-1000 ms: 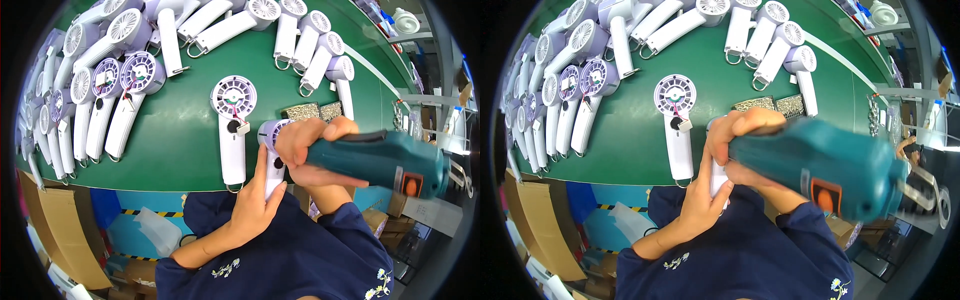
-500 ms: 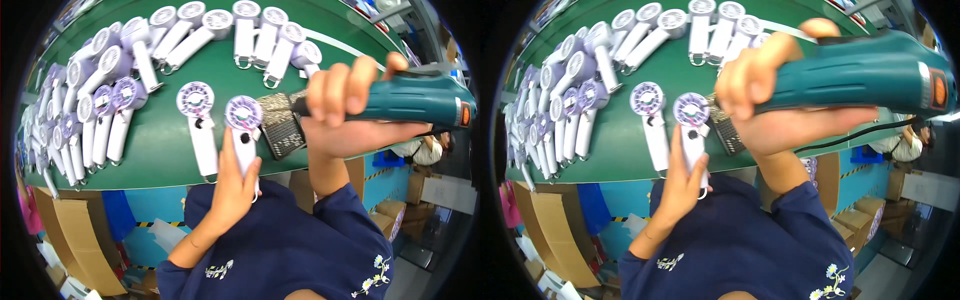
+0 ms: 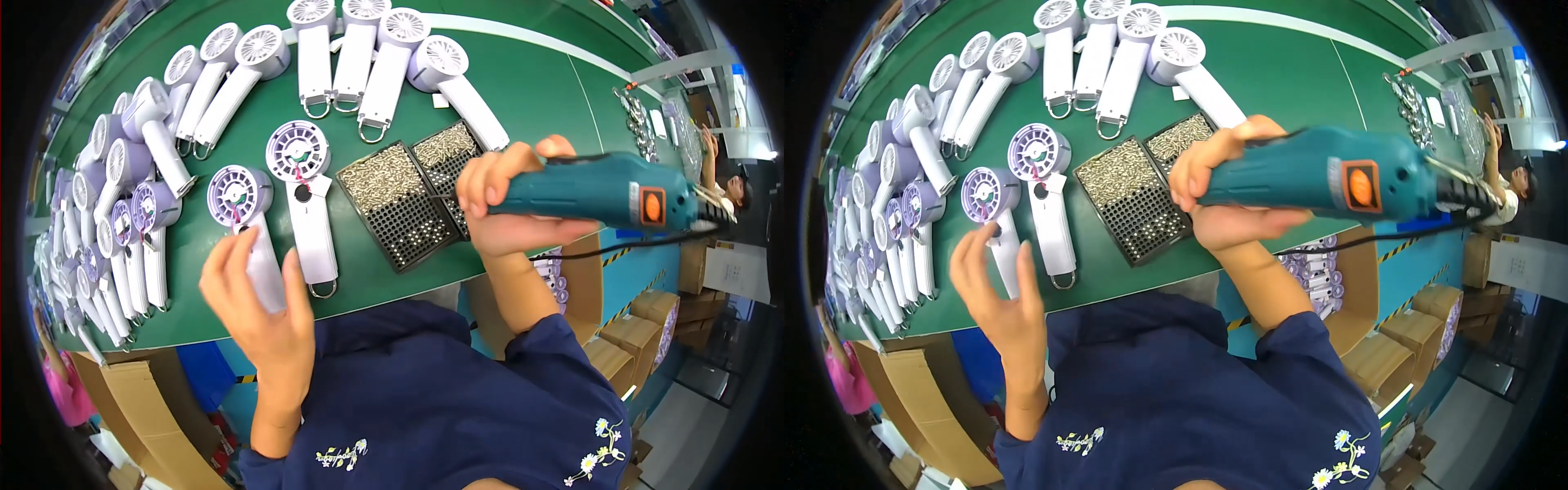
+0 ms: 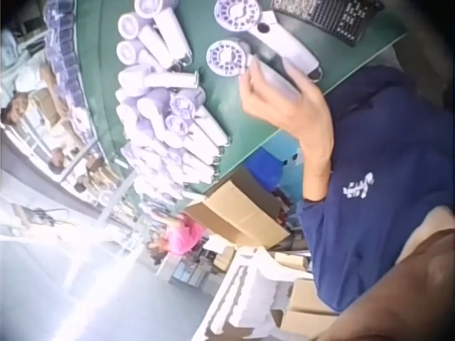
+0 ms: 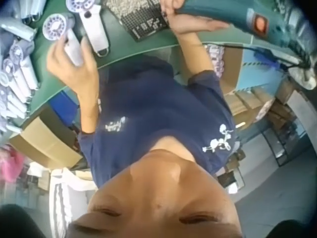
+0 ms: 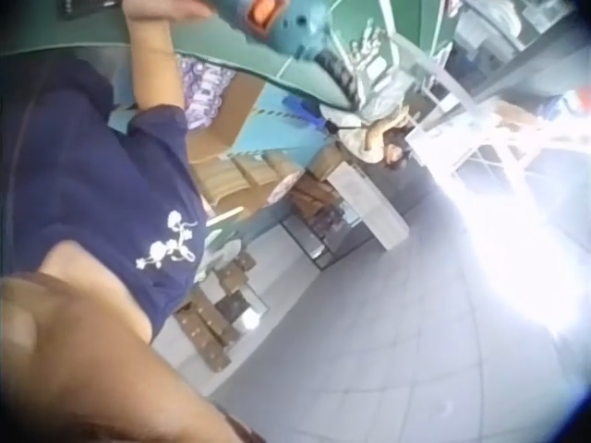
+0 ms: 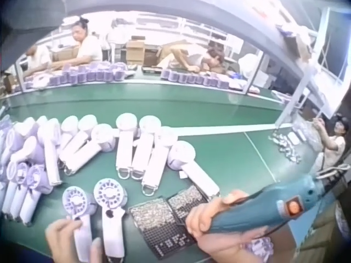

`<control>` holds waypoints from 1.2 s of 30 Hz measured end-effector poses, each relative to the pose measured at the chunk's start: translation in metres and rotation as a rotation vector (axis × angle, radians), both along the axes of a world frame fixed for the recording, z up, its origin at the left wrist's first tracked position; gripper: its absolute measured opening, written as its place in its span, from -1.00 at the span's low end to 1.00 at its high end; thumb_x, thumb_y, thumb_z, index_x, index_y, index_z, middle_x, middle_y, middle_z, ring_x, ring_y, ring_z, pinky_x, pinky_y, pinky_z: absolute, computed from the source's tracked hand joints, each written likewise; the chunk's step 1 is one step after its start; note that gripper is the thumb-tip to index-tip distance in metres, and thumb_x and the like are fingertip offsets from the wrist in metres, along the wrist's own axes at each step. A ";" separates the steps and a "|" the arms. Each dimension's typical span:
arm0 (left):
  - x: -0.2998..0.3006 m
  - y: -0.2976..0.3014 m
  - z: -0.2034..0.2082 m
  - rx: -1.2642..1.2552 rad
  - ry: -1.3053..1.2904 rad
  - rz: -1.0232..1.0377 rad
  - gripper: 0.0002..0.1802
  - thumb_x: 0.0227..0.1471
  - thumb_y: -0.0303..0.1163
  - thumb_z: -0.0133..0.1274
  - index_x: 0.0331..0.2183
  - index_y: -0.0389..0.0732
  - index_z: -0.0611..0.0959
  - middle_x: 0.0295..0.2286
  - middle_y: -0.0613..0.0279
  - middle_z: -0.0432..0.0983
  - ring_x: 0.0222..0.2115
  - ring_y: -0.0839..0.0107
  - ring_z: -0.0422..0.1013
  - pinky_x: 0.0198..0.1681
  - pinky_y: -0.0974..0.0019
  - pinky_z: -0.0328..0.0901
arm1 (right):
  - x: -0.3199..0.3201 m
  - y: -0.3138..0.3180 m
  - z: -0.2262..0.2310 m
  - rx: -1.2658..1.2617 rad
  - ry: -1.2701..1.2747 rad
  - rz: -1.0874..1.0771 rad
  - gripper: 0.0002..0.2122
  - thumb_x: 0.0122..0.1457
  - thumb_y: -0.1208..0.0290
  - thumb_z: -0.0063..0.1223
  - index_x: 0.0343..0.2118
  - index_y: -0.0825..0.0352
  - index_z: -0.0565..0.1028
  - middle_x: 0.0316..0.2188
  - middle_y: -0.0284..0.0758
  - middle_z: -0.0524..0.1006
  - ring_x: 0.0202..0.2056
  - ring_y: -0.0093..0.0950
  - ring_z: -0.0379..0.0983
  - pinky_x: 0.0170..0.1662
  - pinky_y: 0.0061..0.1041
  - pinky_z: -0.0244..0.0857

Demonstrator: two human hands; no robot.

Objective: The person assembles small handheld electric fans from fan parts and screws, then places the completed units into a cardboard box. The assembly is performed using an electric screwdriver.

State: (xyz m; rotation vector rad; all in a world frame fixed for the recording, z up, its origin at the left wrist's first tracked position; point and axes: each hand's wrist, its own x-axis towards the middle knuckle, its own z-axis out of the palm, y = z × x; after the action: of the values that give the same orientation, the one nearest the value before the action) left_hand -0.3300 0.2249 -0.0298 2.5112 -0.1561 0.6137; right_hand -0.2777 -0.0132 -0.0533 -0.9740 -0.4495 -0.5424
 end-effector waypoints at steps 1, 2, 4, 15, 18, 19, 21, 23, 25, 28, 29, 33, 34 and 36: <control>-0.002 0.002 -0.004 0.016 0.020 0.056 -0.48 -0.06 -0.49 0.21 -0.01 -0.30 0.46 -0.12 -0.02 0.35 -0.08 0.05 0.29 -0.03 0.13 0.19 | 0.002 0.000 -0.004 0.003 0.004 0.013 -0.19 -0.04 -0.56 -0.39 -0.03 0.16 0.26 -0.71 -0.39 0.28 -0.80 -0.55 0.16 -0.75 -0.54 0.12; -0.002 0.004 -0.009 0.031 0.039 0.113 -0.46 -0.05 -0.49 0.20 0.01 -0.29 0.44 -0.12 -0.03 0.33 -0.08 0.05 0.28 -0.02 0.13 0.19 | 0.003 0.000 -0.007 0.005 0.008 0.026 -0.19 -0.04 -0.55 -0.38 -0.04 0.17 0.26 -0.71 -0.38 0.29 -0.79 -0.55 0.17 -0.75 -0.53 0.13; 0.000 0.010 -0.023 0.081 0.050 0.145 -0.36 -0.01 -0.46 0.17 0.10 -0.27 0.32 -0.11 -0.05 0.33 -0.10 0.09 0.29 -0.02 0.15 0.19 | 0.003 0.005 -0.010 0.029 0.027 0.024 -0.18 -0.04 -0.55 -0.38 -0.04 0.19 0.26 -0.70 -0.38 0.29 -0.78 -0.54 0.19 -0.74 -0.53 0.14; -0.038 0.030 -0.012 -0.456 0.514 0.064 -0.16 -0.06 -0.57 0.17 0.20 -0.31 0.13 -0.08 -0.02 0.31 -0.33 0.32 0.42 -0.32 0.34 0.31 | -0.006 0.019 0.016 0.078 0.020 -0.044 -0.27 0.05 -0.46 -0.32 0.01 0.14 0.24 -0.67 -0.42 0.23 -0.79 -0.58 0.09 -0.75 -0.56 0.04; -0.049 0.034 -0.018 -0.386 0.531 0.002 -0.09 -0.13 -0.51 0.24 0.20 -0.36 0.13 -0.14 -0.02 0.30 -0.27 0.22 0.36 -0.29 0.26 0.30 | -0.008 0.039 0.044 0.108 0.042 0.035 -0.36 0.14 -0.34 -0.24 0.00 0.18 0.25 -0.64 -0.45 0.23 -0.77 -0.62 0.10 -0.76 -0.62 0.05; -0.049 0.035 -0.021 -0.367 0.506 -0.033 -0.09 -0.14 -0.50 0.25 0.20 -0.35 0.14 -0.16 -0.01 0.30 -0.27 0.18 0.34 -0.28 0.25 0.29 | -0.007 0.047 0.049 0.101 0.033 0.064 -0.37 0.15 -0.32 -0.25 0.01 0.19 0.25 -0.63 -0.45 0.23 -0.76 -0.63 0.11 -0.76 -0.63 0.06; -0.049 0.033 -0.018 -0.438 0.537 -0.022 -0.08 -0.17 -0.51 0.27 0.19 -0.33 0.18 -0.19 0.04 0.31 -0.37 0.26 0.34 -0.36 0.28 0.28 | -0.005 0.063 0.052 0.095 0.022 0.119 -0.39 0.19 -0.26 -0.25 0.06 0.20 0.24 -0.61 -0.46 0.24 -0.76 -0.65 0.11 -0.75 -0.64 0.09; -0.049 0.035 -0.023 -0.482 0.538 -0.020 -0.09 -0.19 -0.53 0.27 0.18 -0.34 0.20 -0.21 0.07 0.33 -0.41 0.29 0.33 -0.40 0.28 0.28 | -0.002 0.079 0.052 0.112 0.031 0.159 -0.38 0.19 -0.27 -0.26 0.07 0.20 0.25 -0.61 -0.46 0.24 -0.76 -0.65 0.12 -0.75 -0.64 0.09; -0.043 0.037 -0.021 -0.474 0.544 -0.046 -0.12 -0.19 -0.54 0.26 0.17 -0.32 0.23 -0.22 0.04 0.35 -0.33 0.18 0.40 -0.35 0.24 0.33 | 0.001 0.093 0.052 0.124 0.040 0.195 -0.37 0.19 -0.27 -0.27 0.08 0.21 0.25 -0.62 -0.46 0.24 -0.76 -0.65 0.12 -0.75 -0.64 0.08; -0.041 0.040 -0.020 -0.490 0.554 -0.057 -0.14 -0.19 -0.54 0.25 0.16 -0.29 0.25 -0.22 0.01 0.36 -0.27 0.09 0.43 -0.31 0.18 0.36 | 0.003 0.110 0.051 0.113 0.056 0.254 -0.36 0.18 -0.30 -0.30 0.09 0.19 0.25 -0.62 -0.46 0.25 -0.76 -0.63 0.13 -0.76 -0.63 0.06; -0.042 0.041 -0.021 -0.456 0.561 -0.064 -0.15 -0.19 -0.54 0.25 0.16 -0.30 0.25 -0.21 -0.01 0.35 -0.26 0.07 0.43 -0.30 0.16 0.37 | 0.003 0.114 0.050 0.085 0.066 0.242 -0.35 0.18 -0.31 -0.31 0.09 0.17 0.25 -0.61 -0.46 0.26 -0.76 -0.62 0.13 -0.76 -0.61 0.04; -0.043 0.044 -0.024 -0.511 0.538 -0.076 -0.15 -0.19 -0.54 0.25 0.16 -0.32 0.25 -0.20 -0.03 0.33 -0.27 0.05 0.43 -0.30 0.15 0.37 | 0.003 0.124 0.048 0.001 0.071 0.188 -0.35 0.17 -0.32 -0.31 0.11 0.14 0.24 -0.61 -0.46 0.27 -0.77 -0.60 0.14 -0.76 -0.59 0.01; -0.043 0.044 -0.025 -0.525 0.546 -0.081 -0.14 -0.19 -0.54 0.25 0.16 -0.33 0.24 -0.19 -0.04 0.33 -0.27 0.04 0.43 -0.30 0.15 0.38 | 0.003 0.124 0.048 -0.006 0.075 0.191 -0.35 0.17 -0.32 -0.31 0.11 0.14 0.24 -0.61 -0.46 0.27 -0.77 -0.60 0.14 -0.76 -0.59 0.01; -0.043 0.043 -0.025 -0.544 0.556 -0.085 -0.14 -0.19 -0.54 0.25 0.16 -0.33 0.24 -0.18 -0.05 0.32 -0.26 0.04 0.43 -0.31 0.16 0.38 | 0.003 0.123 0.049 -0.048 0.047 0.188 -0.36 0.18 -0.30 -0.30 0.11 0.16 0.23 -0.59 -0.44 0.29 -0.76 -0.59 0.15 -0.75 -0.59 0.06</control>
State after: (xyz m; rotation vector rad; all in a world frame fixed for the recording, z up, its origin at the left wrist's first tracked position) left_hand -0.3729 0.2682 -0.0550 2.0336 0.1006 -0.0910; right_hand -0.2744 0.1094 -0.0044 -0.9769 -0.5083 -0.3396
